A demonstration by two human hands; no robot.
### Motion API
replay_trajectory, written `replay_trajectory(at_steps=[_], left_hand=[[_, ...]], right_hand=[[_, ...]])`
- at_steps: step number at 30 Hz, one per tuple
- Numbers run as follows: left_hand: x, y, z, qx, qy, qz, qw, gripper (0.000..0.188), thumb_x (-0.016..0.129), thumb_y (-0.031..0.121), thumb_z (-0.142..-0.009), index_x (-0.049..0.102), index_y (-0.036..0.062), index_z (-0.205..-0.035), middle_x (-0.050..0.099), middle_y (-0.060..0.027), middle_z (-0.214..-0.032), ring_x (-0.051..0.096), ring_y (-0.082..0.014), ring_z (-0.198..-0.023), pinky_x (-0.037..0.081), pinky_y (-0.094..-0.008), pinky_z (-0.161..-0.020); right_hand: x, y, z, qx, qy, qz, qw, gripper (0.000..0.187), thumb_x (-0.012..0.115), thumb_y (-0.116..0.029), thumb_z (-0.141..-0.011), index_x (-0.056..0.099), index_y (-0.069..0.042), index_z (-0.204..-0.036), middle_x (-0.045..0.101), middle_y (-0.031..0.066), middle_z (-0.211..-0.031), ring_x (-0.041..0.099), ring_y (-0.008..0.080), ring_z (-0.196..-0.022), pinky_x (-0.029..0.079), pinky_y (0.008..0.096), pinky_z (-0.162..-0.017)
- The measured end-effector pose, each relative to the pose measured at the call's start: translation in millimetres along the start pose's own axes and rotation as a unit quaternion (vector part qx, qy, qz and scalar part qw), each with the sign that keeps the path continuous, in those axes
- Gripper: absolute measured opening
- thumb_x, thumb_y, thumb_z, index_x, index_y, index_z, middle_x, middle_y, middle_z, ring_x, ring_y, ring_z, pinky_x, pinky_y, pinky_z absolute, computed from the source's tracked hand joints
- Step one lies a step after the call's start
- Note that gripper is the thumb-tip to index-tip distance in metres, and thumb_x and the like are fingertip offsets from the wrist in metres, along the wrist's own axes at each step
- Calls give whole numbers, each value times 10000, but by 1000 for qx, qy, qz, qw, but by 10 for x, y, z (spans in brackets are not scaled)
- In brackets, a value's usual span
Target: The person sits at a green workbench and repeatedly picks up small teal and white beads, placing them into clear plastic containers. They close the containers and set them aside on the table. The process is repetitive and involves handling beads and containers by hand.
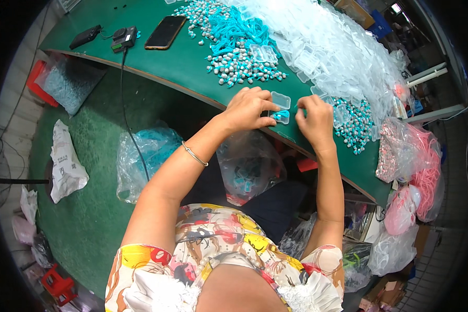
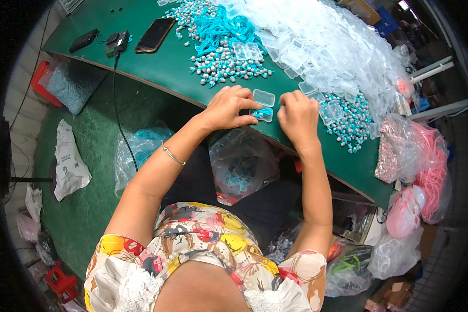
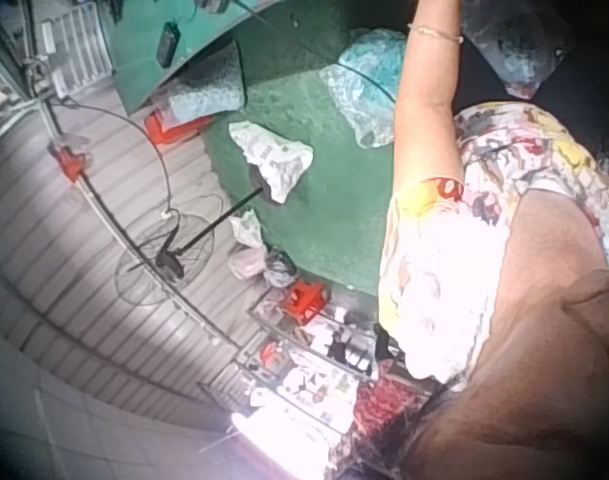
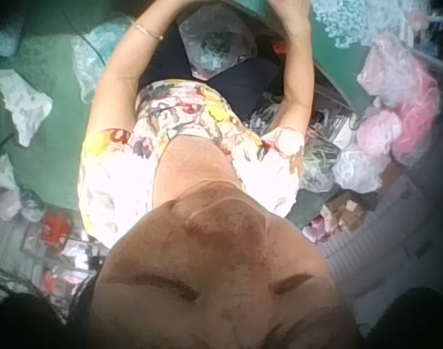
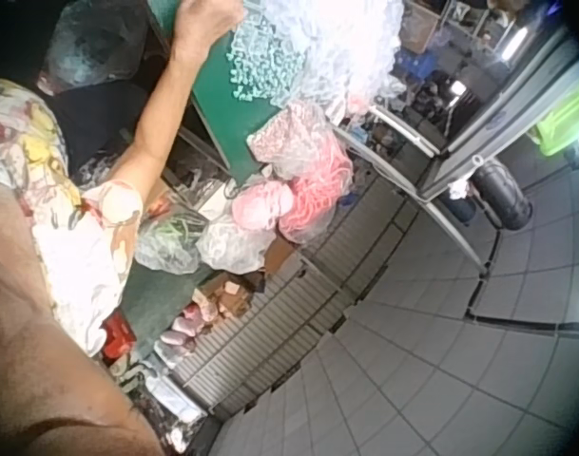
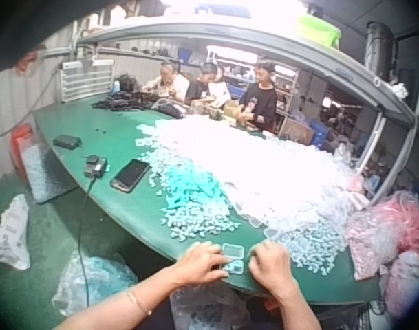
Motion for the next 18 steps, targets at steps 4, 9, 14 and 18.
replay_trajectory(at_steps=[4,9,14,18], left_hand=[[2,12,-18,4,4,3,1000,380,807,388,-745,755,215,-1080,624,-4,-948,589,-223,-958,440,-382,-838],[-9,5,-10,5,5,-5,1000,415,806,381,-745,714,196,-1104,627,-7,-955,591,-229,-960,438,-388,-835],[-7,4,-7,5,29,13,999,420,808,383,-739,699,192,-1098,624,-4,-937,588,-228,-964,433,-396,-832],[-13,6,-5,1,18,11,1000,416,811,384,-734,698,189,-1083,621,-6,-927,588,-230,-957,432,-395,-828]], right_hand=[[94,314,128,33,5,24,999,118,658,-54,-764,654,-97,-874,623,71,-854,628,288,-830,422,442,-737],[1,170,164,30,59,3,998,164,670,-61,-777,670,-104,-935,637,72,-920,621,287,-889,431,431,-769],[53,-63,197,12,16,-112,994,160,737,-107,-780,688,-114,-932,645,44,-934,609,256,-909,416,401,-817],[126,-76,203,-3,-13,-97,995,140,744,-126,-792,700,-120,-925,651,31,-926,608,247,-907,416,394,-815]])
Point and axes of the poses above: each hand's wrist, its own z-axis away from the middle knuckle, its own x-axis out of the palm, y = z × x, the point moved 6 cm from there along -z, towards the middle knuckle
